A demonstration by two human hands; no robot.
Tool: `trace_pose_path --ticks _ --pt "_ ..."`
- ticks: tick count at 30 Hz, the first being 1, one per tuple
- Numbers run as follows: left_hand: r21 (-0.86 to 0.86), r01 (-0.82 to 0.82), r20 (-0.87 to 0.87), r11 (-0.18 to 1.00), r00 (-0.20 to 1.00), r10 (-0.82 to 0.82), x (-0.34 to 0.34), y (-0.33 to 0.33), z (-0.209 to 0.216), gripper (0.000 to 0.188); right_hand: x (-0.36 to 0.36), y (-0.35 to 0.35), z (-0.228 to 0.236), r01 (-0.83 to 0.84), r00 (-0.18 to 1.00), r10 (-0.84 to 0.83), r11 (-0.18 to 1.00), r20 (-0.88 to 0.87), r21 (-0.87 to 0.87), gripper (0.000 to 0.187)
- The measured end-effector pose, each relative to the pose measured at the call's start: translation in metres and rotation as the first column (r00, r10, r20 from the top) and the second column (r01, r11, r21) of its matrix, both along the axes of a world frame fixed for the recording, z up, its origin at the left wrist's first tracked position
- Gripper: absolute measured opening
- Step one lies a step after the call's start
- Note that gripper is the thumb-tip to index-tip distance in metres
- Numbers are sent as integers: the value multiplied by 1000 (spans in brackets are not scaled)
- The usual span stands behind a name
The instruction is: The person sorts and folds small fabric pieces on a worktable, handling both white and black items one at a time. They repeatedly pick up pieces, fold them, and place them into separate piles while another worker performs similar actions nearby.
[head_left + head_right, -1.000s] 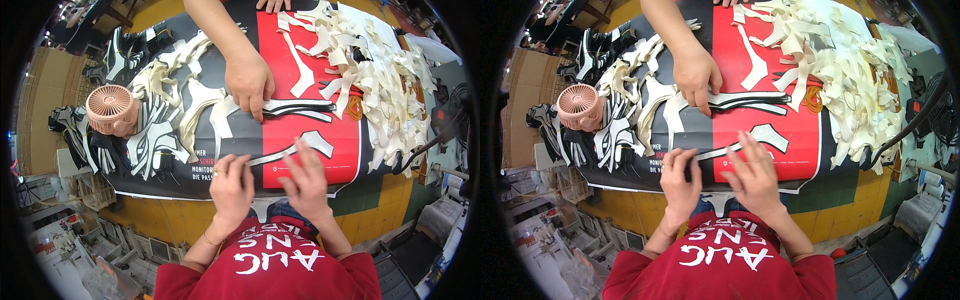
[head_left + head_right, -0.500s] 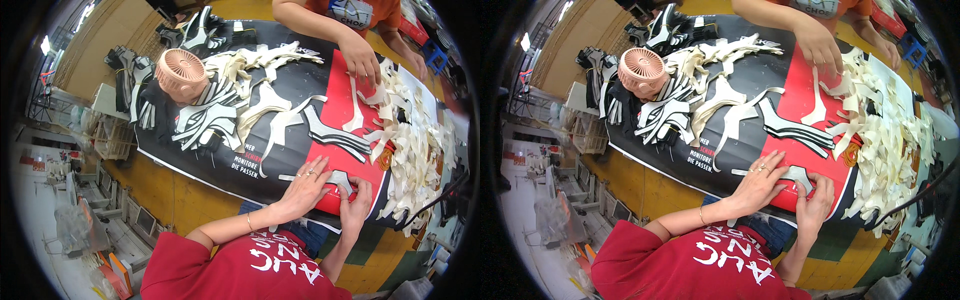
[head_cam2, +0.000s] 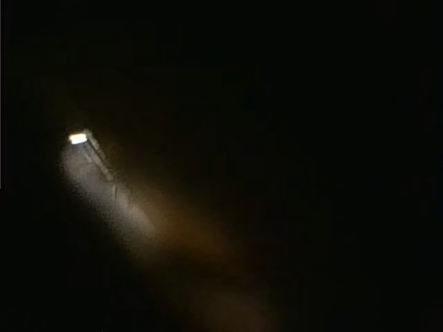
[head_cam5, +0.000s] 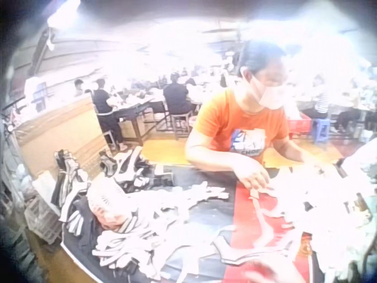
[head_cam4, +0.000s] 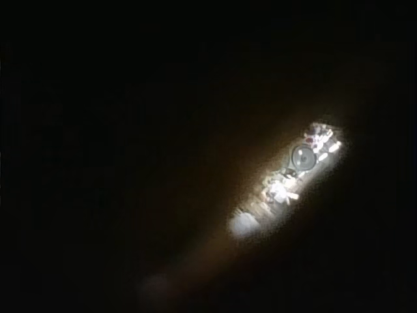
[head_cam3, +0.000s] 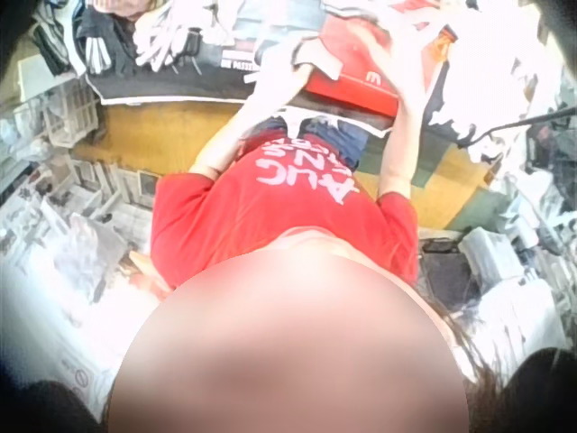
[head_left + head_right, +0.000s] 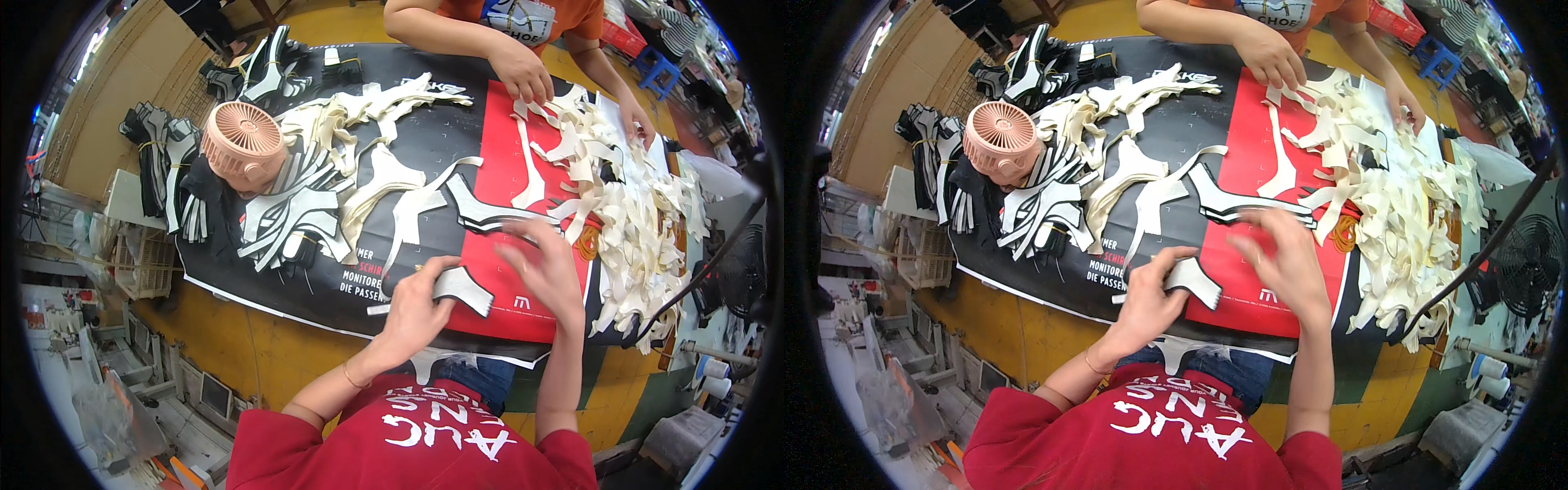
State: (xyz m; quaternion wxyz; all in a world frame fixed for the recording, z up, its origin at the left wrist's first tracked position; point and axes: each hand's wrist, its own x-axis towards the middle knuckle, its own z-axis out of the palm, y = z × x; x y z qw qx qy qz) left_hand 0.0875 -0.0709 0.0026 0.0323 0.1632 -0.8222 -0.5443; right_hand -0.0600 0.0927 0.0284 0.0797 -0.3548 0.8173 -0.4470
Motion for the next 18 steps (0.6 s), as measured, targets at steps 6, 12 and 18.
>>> trace_pose_path --ticks 6,12,18 --pt "274 -55 -96 960 992 84 0 -9 -3 61 -28 -29 -8 91 979 9 873 -202 479 42" --pt "686 -121 -60 717 973 222 -10 -3 -21 60 24 -17 -11 176 971 -235 836 49 519 38" --pt "-20 -131 -149 991 981 126 -26 5 -22 55 73 -25 -20 319 932 -362 860 34 399 28"
